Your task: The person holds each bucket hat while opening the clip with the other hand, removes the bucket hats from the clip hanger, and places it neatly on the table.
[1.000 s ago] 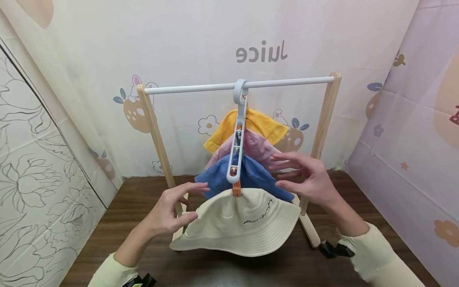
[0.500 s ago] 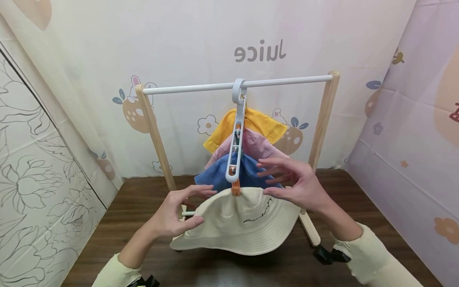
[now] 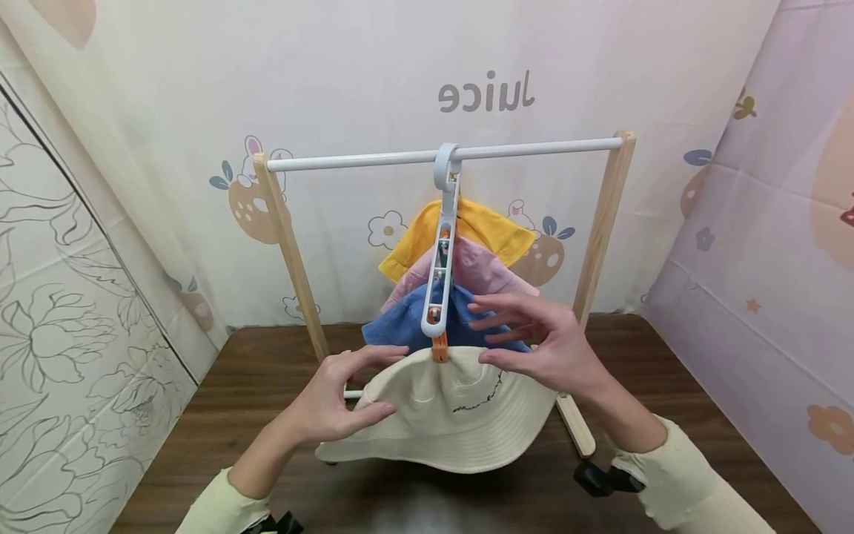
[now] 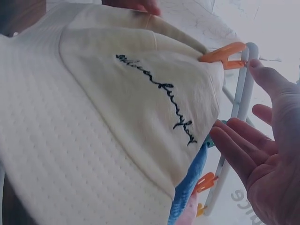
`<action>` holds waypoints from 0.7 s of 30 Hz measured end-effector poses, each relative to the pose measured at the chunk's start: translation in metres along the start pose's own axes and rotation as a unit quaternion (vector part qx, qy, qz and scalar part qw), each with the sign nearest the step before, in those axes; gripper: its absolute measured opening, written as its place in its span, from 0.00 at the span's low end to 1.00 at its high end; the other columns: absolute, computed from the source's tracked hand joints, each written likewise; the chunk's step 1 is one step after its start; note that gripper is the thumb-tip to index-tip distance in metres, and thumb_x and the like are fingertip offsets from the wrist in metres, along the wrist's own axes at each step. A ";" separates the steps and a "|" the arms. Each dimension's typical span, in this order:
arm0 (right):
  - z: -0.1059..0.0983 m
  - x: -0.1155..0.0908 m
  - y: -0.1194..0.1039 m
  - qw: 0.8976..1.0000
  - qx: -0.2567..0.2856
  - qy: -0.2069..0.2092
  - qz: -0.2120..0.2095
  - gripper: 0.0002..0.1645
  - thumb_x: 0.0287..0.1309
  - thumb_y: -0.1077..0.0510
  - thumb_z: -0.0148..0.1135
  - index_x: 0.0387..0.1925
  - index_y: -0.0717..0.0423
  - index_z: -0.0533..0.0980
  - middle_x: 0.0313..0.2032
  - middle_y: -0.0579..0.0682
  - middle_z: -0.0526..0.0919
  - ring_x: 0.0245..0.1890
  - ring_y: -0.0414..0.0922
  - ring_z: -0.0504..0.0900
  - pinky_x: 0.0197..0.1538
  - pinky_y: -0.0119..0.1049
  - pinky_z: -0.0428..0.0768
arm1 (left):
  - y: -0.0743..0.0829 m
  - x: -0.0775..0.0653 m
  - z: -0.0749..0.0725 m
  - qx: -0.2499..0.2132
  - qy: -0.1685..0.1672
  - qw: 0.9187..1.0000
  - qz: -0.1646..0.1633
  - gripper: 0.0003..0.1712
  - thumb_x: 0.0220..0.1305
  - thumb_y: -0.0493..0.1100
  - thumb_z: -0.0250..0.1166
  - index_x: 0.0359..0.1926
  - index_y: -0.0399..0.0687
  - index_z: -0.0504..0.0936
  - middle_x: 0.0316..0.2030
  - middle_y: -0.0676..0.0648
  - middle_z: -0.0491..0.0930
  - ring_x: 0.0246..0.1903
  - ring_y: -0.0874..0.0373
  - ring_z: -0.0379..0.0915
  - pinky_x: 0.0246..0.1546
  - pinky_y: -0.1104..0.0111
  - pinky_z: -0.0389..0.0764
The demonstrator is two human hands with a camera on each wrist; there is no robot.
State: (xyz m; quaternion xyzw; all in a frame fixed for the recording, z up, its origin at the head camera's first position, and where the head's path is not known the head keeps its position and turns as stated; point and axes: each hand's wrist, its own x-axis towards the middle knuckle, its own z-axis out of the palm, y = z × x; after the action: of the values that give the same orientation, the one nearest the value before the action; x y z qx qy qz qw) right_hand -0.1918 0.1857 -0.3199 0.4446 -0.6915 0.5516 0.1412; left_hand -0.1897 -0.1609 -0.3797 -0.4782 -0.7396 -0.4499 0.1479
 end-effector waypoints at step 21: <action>0.017 0.007 -0.002 0.998 0.037 -0.014 -0.042 0.36 0.56 0.78 0.80 0.67 0.67 0.82 0.65 0.44 0.91 0.58 0.41 0.95 0.55 0.39 0.94 | 0.004 0.003 0.011 -0.007 -0.010 1.000 0.007 0.35 0.62 0.29 0.81 0.70 0.42 0.82 0.54 0.39 0.93 0.36 0.63 0.85 0.32 0.77 0.87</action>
State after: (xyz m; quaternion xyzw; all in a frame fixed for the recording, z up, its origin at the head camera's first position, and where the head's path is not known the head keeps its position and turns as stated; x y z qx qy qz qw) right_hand -0.1894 0.1675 -0.3196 0.4862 -0.6532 0.5640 0.1376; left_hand -0.1853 -0.1496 -0.3813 -0.4890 -0.7344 -0.4494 0.1399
